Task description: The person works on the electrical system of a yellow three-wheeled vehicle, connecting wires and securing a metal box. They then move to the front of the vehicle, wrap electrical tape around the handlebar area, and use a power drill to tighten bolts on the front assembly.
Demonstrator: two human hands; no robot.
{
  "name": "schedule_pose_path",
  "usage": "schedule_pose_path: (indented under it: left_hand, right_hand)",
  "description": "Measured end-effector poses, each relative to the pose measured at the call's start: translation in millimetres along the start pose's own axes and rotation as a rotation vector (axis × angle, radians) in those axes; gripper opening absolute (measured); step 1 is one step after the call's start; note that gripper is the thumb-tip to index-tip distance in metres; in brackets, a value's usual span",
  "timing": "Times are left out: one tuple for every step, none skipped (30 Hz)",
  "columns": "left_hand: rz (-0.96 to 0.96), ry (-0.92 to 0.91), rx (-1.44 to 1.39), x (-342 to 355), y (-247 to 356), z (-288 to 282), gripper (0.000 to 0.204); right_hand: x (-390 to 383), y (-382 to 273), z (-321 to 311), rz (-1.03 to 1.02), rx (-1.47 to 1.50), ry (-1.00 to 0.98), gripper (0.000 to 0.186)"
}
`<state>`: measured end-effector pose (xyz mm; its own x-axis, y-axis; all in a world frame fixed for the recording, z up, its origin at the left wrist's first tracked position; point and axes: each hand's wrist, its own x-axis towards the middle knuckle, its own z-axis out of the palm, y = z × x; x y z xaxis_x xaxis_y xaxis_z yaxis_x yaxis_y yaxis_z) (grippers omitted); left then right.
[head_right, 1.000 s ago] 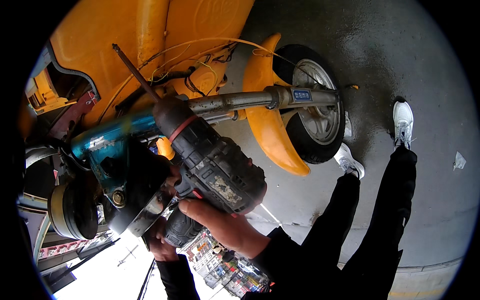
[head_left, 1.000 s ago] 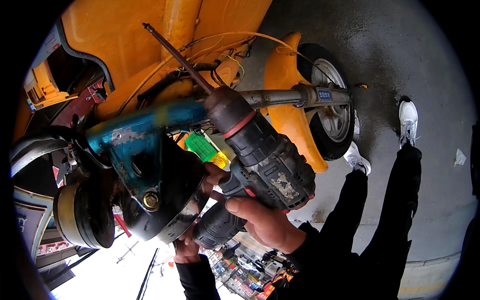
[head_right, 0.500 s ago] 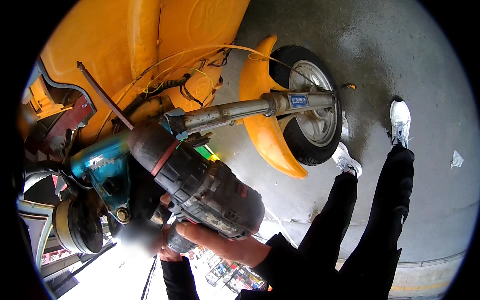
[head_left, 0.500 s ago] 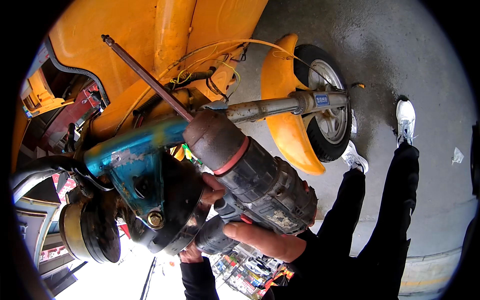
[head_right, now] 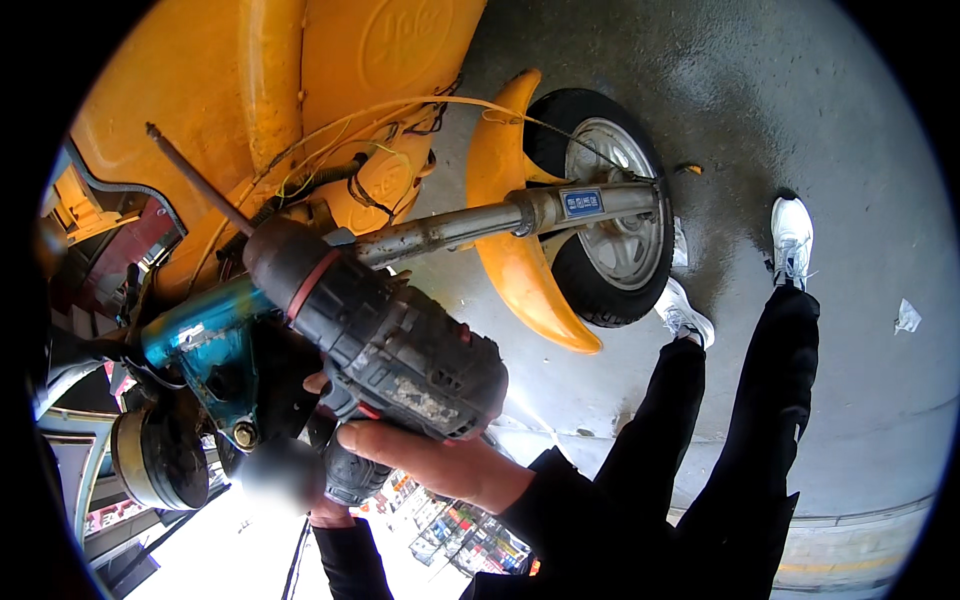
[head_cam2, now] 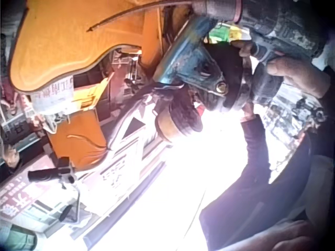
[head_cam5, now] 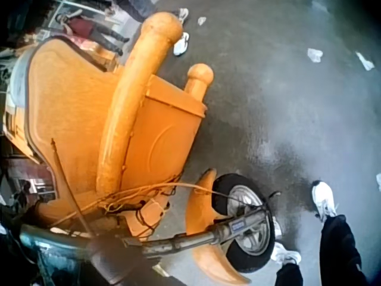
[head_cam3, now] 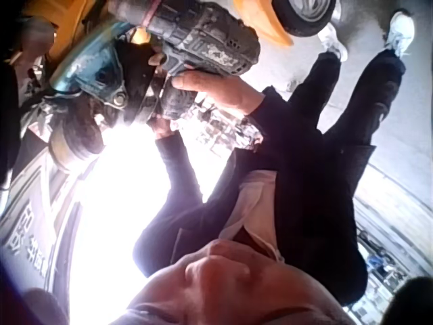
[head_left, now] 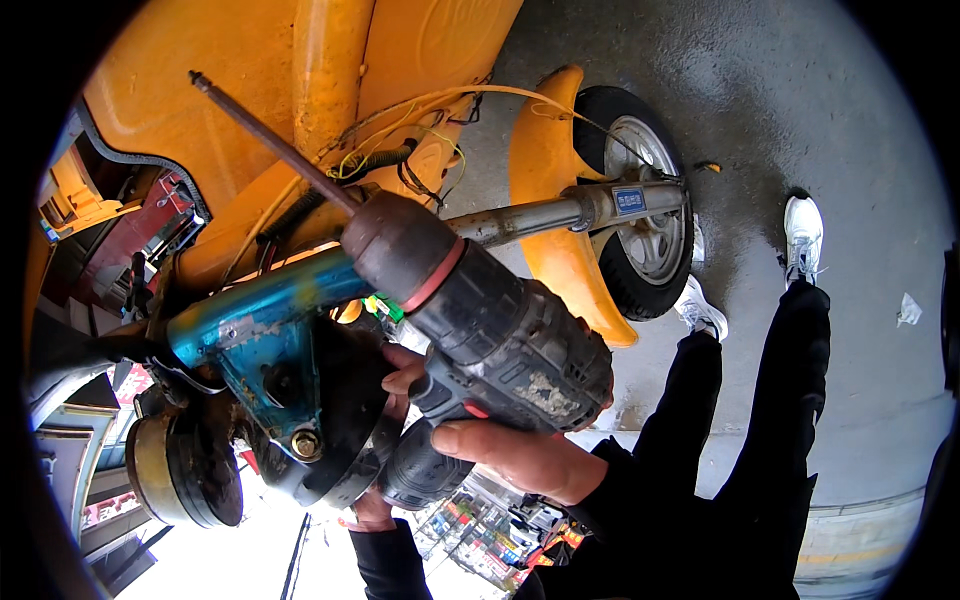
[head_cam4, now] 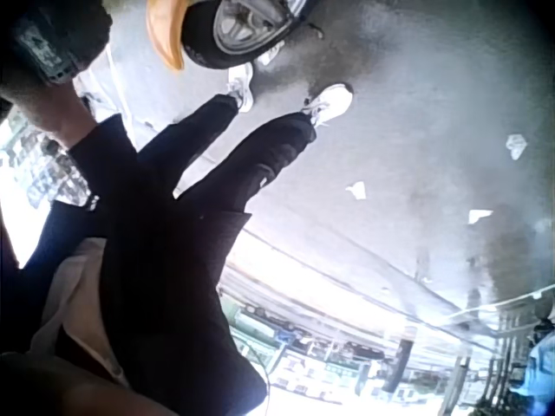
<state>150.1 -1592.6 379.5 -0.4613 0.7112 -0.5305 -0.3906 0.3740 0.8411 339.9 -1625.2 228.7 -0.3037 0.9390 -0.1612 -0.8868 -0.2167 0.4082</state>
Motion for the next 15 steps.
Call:
schedule_pose_path:
  left_hand:
    - [0.000,0.002,-0.004,0,-1,0,0.042]
    - [0.007,0.010,-0.004,0,1,1,0.043]
    - [0.011,0.015,-0.005,-3,1,2,0.043]
    - [0.019,0.024,-0.004,-7,1,1,0.043]
    - [0.008,0.017,0.002,-3,1,4,0.043]
    - [-0.002,0.010,0.009,2,1,6,0.043]
    - [-0.008,0.002,0.013,5,1,9,0.043]
    - [-0.018,-0.001,0.018,8,0,10,0.044]
    - [-0.012,0.008,0.009,4,-1,10,0.044]
    - [-0.003,0.020,0.003,-1,0,8,0.044]
    - [-0.006,0.018,0.002,1,0,8,0.044]
    - [-0.006,0.015,-0.001,2,1,8,0.044]
    - [-0.007,0.018,-0.006,1,1,8,0.045]
    - [-0.009,0.015,-0.006,2,1,8,0.045]
    - [-0.010,0.016,-0.008,1,1,8,0.045]
  right_hand:
    - [-2,-1,-1,-0.022,-0.069,-0.020,0.057]
    - [-3,-2,-1,-0.038,-0.133,-0.043,0.057]
    - [-6,-3,-4,-0.011,-0.168,-0.096,0.058]
    - [-8,-2,-4,-0.010,-0.150,-0.099,0.058]
    - [-8,-1,-3,-0.031,-0.134,-0.093,0.058]
    - [-8,1,-1,-0.052,-0.118,-0.088,0.058]
    - [-7,2,0,-0.063,-0.065,-0.077,0.058]
    - [-6,2,-1,-0.081,-0.063,-0.062,0.058]
    - [-8,1,-1,-0.066,-0.060,-0.055,0.058]
    - [-10,0,0,-0.051,-0.057,-0.048,0.058]
    - [-10,-2,2,-0.028,-0.049,-0.044,0.058]
    - [-12,-5,6,-0.005,-0.041,-0.041,0.058]
    - [-13,-6,7,0.019,-0.033,-0.037,0.058]
    - [-14,-5,8,0.053,0.004,-0.033,0.058]
    - [-17,-1,8,0.089,0.041,-0.029,0.058]
